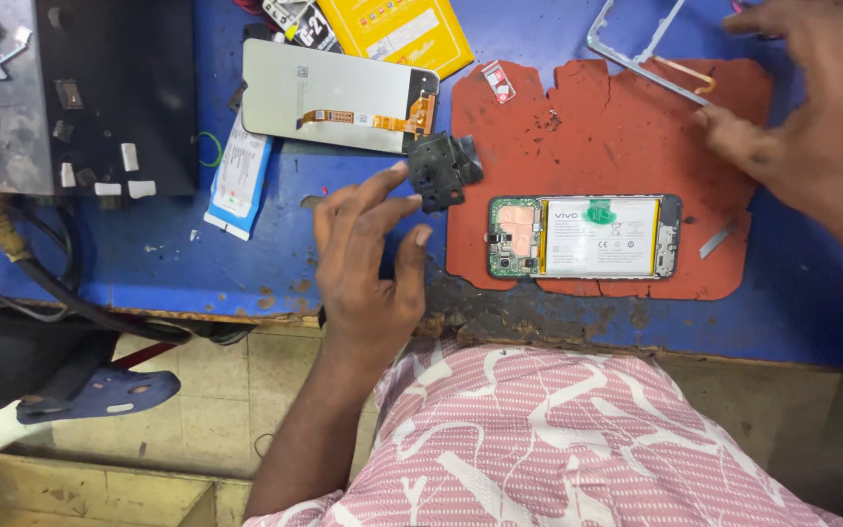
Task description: The person disassembles a smartphone, removes the old battery, cleans the interior with a brush, and installs a new battery. They then reassemble the phone by placing the back cover and securing it.
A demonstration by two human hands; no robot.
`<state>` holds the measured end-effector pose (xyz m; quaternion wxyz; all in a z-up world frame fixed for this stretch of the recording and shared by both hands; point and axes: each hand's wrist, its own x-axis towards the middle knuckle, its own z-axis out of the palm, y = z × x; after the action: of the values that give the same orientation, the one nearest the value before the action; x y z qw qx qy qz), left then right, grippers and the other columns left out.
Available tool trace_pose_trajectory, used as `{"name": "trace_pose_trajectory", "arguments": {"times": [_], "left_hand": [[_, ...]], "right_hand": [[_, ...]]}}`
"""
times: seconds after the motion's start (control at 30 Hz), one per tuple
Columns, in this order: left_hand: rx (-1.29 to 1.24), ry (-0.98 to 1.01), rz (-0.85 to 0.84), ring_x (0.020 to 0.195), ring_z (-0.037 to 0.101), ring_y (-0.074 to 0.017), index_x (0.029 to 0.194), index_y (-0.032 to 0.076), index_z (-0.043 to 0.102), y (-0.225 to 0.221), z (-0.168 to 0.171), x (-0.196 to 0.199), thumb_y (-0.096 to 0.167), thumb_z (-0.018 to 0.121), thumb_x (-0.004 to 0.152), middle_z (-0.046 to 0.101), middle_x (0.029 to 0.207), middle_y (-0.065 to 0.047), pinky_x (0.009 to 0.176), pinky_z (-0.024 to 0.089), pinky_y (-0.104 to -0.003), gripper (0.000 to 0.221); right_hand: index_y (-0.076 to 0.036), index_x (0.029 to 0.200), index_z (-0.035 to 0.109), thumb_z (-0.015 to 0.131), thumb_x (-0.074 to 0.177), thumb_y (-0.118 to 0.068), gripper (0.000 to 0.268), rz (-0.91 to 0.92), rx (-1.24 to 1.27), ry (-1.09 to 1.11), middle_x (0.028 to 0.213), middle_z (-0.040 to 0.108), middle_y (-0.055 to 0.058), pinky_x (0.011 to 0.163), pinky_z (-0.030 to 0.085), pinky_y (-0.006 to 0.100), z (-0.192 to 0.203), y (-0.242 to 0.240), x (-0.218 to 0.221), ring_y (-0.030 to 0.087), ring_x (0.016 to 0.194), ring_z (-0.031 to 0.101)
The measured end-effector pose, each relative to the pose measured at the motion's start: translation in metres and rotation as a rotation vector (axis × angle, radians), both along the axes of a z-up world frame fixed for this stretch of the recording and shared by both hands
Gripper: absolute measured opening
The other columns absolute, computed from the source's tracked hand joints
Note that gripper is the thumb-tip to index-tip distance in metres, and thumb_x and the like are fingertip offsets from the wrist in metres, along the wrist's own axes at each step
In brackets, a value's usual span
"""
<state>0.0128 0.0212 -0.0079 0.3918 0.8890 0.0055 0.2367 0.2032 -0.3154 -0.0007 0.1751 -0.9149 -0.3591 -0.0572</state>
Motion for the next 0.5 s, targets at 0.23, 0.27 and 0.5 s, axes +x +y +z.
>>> {"name": "trace_pose_trajectory", "arguments": {"times": [0.23,0.27,0.5], "left_hand": [[-0.031,0.006,-0.094,0.115,0.060,-0.0307,0.115,0.004,0.065,-0.011,0.004,-0.013,-0.002,0.074,0.093,0.066,0.134,-0.011,0.103,0.048,-0.042,0.025],[-0.030,0.014,-0.115,0.115,0.060,-0.0311,0.115,0.005,0.066,-0.013,0.005,-0.016,-0.003,0.074,0.092,0.066,0.132,-0.011,0.104,0.048,-0.043,0.026],[0.132,0.112,-0.230,0.108,0.053,-0.0297,0.120,0.004,0.069,-0.030,-0.001,-0.028,0.002,0.075,0.083,0.060,0.122,-0.009,0.095,0.042,-0.047,0.038]], "right_hand": [[-0.006,0.134,0.067,0.091,0.086,-0.008,0.054,0.083,0.130,0.158,0.146,0.049,0.016,0.116,0.048,0.042,0.039,0.010,-0.045,0.032,0.136,0.055],[-0.009,0.132,0.068,0.090,0.083,-0.008,0.054,0.087,0.144,0.200,0.147,0.048,0.016,0.117,0.048,0.043,0.043,0.017,-0.055,0.033,0.136,0.055],[-0.021,0.110,0.079,0.089,0.056,-0.017,0.055,0.334,-0.116,0.121,0.135,0.055,0.011,0.109,0.047,0.056,0.044,0.046,-0.085,0.034,0.126,0.056]]}}
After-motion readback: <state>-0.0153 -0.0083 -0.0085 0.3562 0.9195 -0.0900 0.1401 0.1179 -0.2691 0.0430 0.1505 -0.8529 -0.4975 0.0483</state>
